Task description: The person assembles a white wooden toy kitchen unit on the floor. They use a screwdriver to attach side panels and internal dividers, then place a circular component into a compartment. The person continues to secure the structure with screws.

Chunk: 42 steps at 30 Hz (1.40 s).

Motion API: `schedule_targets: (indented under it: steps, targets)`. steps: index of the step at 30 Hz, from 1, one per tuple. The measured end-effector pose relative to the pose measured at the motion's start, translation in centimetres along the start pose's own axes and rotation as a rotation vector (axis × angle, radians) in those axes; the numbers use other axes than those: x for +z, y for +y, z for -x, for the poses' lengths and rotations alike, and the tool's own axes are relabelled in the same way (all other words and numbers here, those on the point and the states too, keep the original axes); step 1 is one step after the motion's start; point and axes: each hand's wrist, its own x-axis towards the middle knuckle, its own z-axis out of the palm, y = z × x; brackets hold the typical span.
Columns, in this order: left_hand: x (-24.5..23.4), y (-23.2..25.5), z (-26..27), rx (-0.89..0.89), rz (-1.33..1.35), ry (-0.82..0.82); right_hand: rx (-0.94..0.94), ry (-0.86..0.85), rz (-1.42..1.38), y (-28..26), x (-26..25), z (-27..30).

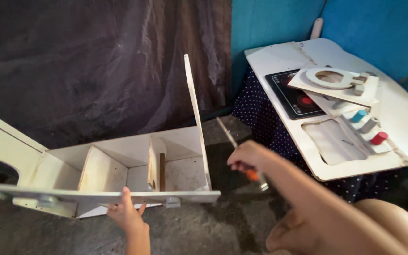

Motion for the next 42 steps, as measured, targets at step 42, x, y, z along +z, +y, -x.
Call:
schedule_targets:
  steps: [42]
  targets:
    - [37.9,-0.4,27.8,0.352,-1.169,-0.889,0.120,1.029,1.055,6.9,-22.8,7.0]
